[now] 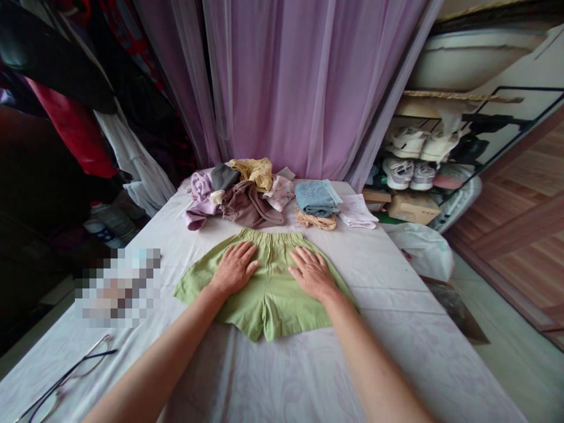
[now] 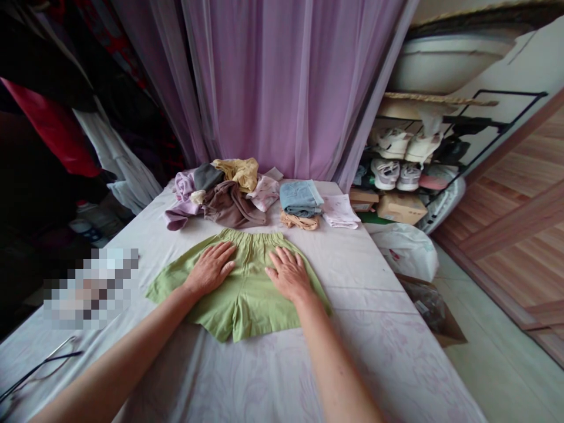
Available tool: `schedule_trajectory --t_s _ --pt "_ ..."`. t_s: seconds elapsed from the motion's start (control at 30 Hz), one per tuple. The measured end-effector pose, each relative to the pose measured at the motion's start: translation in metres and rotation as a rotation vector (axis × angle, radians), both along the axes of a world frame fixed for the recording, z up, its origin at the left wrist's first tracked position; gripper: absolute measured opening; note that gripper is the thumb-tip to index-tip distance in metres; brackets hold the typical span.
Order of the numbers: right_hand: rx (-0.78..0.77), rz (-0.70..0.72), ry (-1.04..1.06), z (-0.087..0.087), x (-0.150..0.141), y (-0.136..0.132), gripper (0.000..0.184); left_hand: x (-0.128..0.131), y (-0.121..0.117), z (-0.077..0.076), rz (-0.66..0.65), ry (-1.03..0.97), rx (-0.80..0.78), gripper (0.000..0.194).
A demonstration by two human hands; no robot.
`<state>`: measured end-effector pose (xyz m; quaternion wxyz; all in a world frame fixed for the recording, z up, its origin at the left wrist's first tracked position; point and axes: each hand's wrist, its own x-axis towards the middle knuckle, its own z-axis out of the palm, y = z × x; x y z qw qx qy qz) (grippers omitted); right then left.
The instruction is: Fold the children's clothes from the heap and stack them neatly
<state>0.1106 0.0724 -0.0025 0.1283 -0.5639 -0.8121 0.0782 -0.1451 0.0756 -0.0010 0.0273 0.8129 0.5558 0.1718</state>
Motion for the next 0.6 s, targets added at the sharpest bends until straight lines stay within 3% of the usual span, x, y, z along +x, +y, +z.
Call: schedule_trajectory --t_s 0.13,0.23,0.33,0.47,0.6 --pt "0.054 -0.039 0.022 -0.003 0.016 -0.002 0.044 0.0 -0.009 0.016 -0.025 -0.042 0.075 0.04" --pt "0.124 -0.156 0.094 -0.004 0.027 -0.009 0.042 0.002 -0.025 0.023 -0.13 -0.063 0.132 0.034" --pt "0.129 -0.313 0.089 -0.001 0.042 -0.018 0.039 -0.002 -0.044 0.022 -0.146 -0.05 0.128 0.033" --pt "0.041 -0.507 0.06 0.009 0.058 -0.026 0.038 -0.02 -0.052 0.018 -0.054 -0.048 0.077 0.035" --pt "-0.03 -0.512 0.075 0.018 0.063 -0.025 0.035 -0.048 -0.042 0.019 0.148 -0.049 0.08 0.035"
